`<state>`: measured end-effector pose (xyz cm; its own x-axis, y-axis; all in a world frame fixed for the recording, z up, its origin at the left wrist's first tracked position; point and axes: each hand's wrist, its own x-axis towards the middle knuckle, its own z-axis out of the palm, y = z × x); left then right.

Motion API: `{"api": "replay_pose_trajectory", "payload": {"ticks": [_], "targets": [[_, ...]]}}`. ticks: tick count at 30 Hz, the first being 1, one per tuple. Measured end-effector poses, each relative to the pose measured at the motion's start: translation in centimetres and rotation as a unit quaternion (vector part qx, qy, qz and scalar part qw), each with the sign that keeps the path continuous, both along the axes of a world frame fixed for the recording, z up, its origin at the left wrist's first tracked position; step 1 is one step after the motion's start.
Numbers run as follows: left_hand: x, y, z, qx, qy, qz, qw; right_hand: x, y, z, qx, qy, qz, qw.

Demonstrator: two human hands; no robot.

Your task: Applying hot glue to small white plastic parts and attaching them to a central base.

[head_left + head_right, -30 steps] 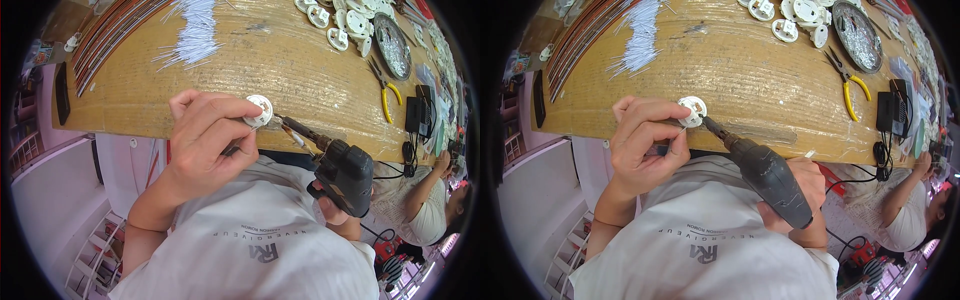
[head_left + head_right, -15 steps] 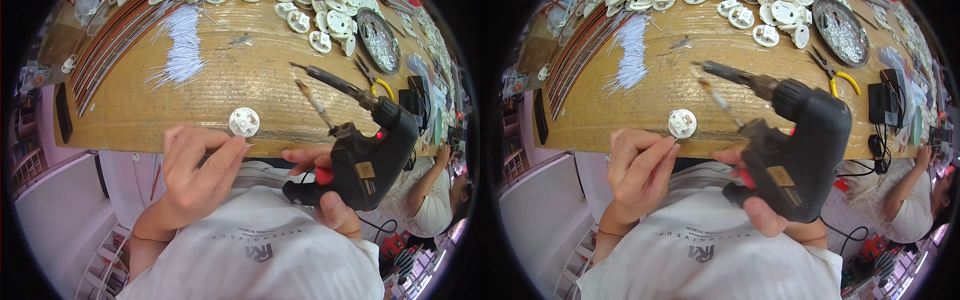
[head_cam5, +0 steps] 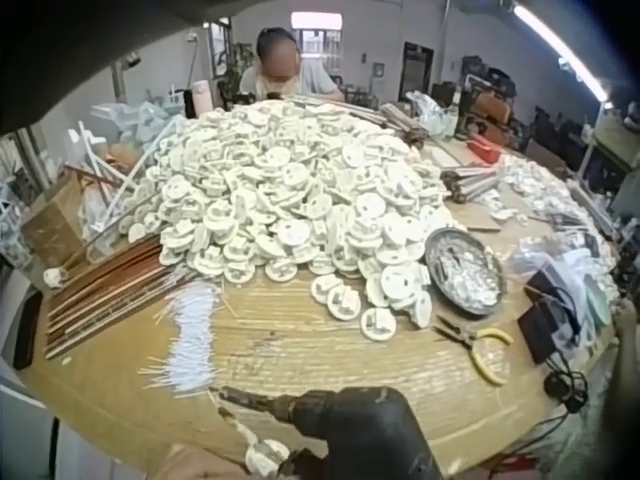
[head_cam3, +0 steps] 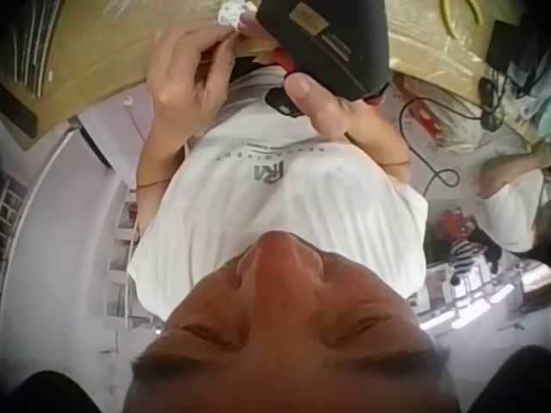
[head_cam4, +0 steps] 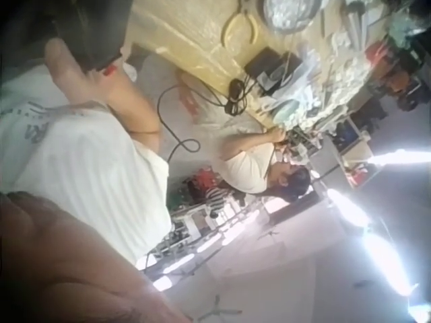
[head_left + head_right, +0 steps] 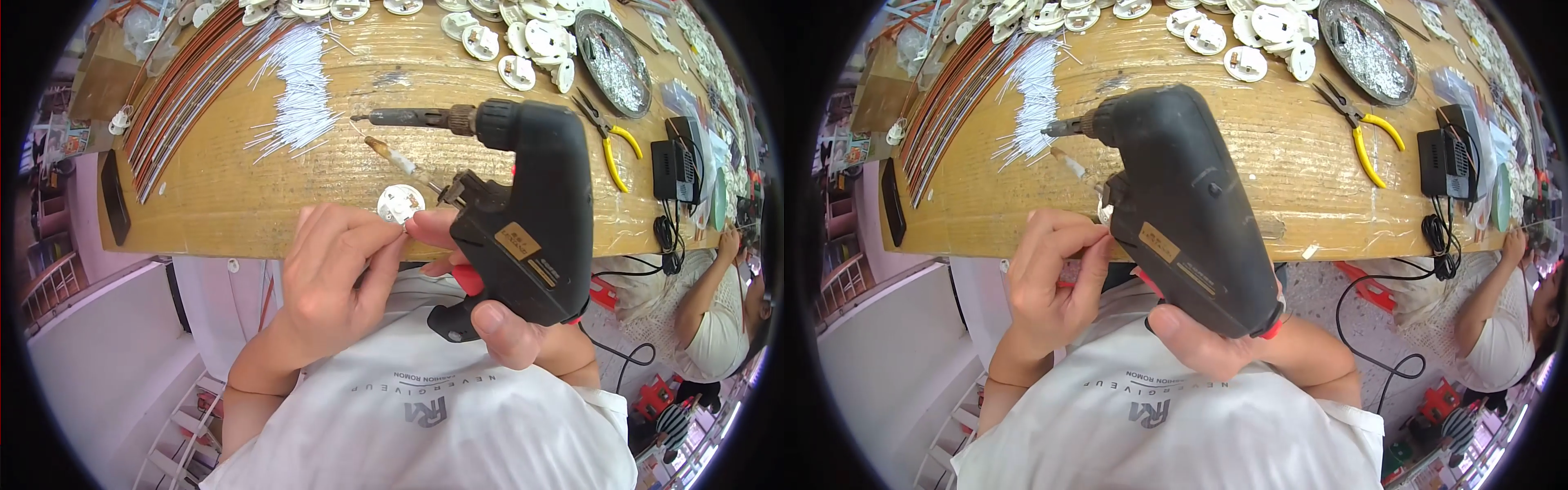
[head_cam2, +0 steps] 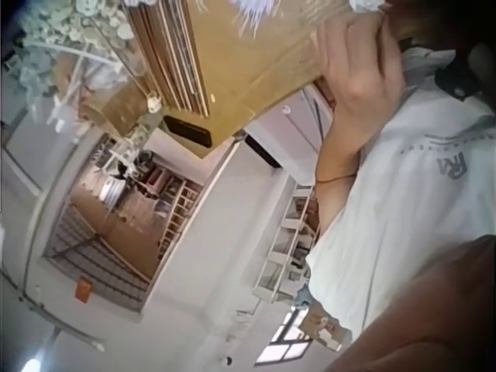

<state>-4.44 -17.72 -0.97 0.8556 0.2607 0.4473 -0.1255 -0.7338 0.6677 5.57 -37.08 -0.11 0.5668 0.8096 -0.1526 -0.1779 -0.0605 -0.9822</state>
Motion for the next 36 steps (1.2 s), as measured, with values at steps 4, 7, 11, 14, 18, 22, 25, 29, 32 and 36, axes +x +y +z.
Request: {"api": "replay_pose_trajectory", "payload": {"ticks": [4,7,11,14,18,22,25,29,32,36], "targets": [[0.3,0.0,0.2,-0.059,0.032,0.009,0.998,0.0,0.2,-0.1,0.015,0.017,-0.042,0.999],[0.2,0.4,1.0,-0.063,0.097,0.005,0.993,0.2,0.4,0.7,0.027,0.047,-0.078,0.995],[1.0,0.7,1.3,-0.012,0.077,-0.006,0.997,-0.1,0.4,-0.3,0.050,0.037,-0.065,0.996],[1.5,0.2,1.6,-0.032,0.086,0.035,0.995,-0.1,0.6,-1.4,0.041,-0.019,-0.015,0.999],[1.9,0.4,1.8,-0.032,0.092,0.022,0.995,-0.2,0.7,-1.1,0.093,0.009,-0.079,0.992],[2.2,0.7,1.9,-0.052,0.109,0.019,0.992,0.6,0.1,-0.4,0.090,0.060,-0.090,0.990],[2.6,0.9,2.4,-0.042,0.129,0.007,0.991,0.7,-0.2,-0.4,0.088,0.084,-0.115,0.986],[3.0,1.1,3.0,-0.016,0.155,-0.024,0.988,1.0,-0.5,-1.0,0.093,0.046,-0.090,0.990],[3.1,0.9,3.3,-0.074,0.181,0.008,0.981,0.9,-0.5,-1.6,0.109,0.040,-0.081,0.990],[3.5,0.5,3.6,-0.040,0.201,0.003,0.979,0.9,-0.9,-1.3,0.099,0.082,-0.090,0.988]]}}
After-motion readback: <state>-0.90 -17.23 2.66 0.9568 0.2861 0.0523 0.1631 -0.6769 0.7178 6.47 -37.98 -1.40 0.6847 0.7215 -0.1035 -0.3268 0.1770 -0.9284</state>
